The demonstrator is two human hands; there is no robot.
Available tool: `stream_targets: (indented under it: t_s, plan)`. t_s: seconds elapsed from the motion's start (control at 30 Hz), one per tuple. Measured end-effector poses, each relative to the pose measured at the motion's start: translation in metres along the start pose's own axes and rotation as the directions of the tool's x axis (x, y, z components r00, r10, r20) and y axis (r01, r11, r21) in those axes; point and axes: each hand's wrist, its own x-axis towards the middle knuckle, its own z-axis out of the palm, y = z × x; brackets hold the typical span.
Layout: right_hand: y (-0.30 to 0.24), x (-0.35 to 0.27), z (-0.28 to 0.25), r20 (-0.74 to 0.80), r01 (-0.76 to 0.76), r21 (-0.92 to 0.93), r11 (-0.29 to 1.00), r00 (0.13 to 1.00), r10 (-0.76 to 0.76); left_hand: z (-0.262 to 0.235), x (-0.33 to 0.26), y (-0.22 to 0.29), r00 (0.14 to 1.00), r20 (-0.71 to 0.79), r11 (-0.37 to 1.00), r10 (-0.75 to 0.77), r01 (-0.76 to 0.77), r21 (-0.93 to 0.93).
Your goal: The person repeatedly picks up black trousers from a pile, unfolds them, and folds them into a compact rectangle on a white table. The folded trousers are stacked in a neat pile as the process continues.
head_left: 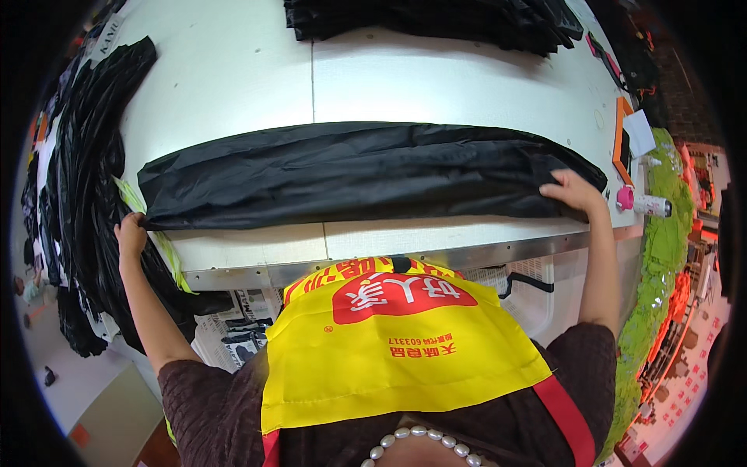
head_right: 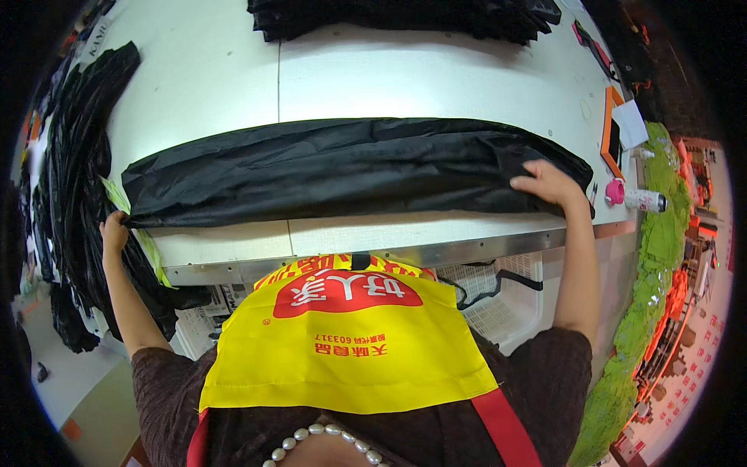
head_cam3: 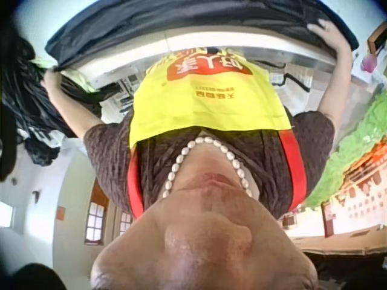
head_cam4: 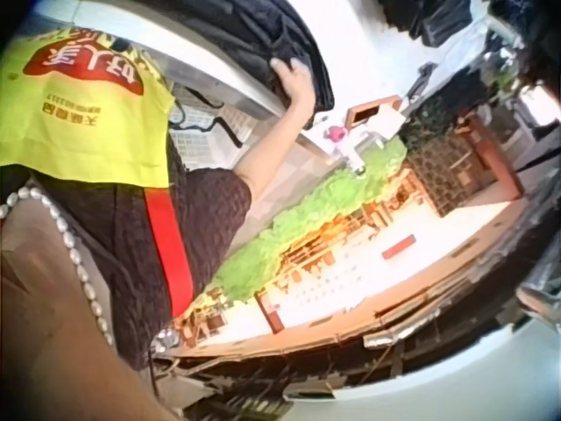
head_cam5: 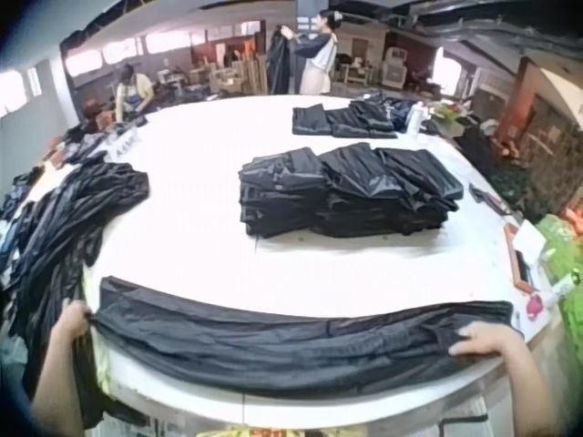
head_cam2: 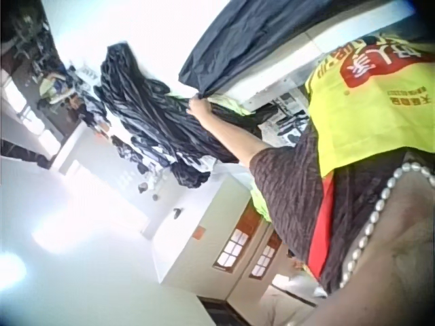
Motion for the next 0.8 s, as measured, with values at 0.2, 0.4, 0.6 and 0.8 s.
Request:
stream_targets:
  t_s: [0.2,0.4,0.6,0.8]
  plan:
    - [0.011,0.059,0.040,-0.426,-0.010,-0.733,0.680,0.787,-0.447,0.037,0.063,0.043,0.973,-0.217,0.945,0.077,-0.002,0.327]
    - [0.023,0.049,0.049,-0.647,-0.283,-0.706,0.649,0.629,-0.430,0.068,0.091,0.065,0.907,-0.419,0.990,-0.043,0.094,0.103]
    - [0.089,0.069,0.038,-0.892,-0.451,-0.401,0.798,0.390,-0.228,0.109,0.121,0.043,0.801,-0.591,0.983,-0.093,-0.020,-0.182]
    - [0.128,0.095,0.025,-0.938,-0.493,-0.231,0.839,0.341,-0.059,0.110,0.120,0.032,0.907,-0.396,0.980,-0.143,0.075,-0.183]
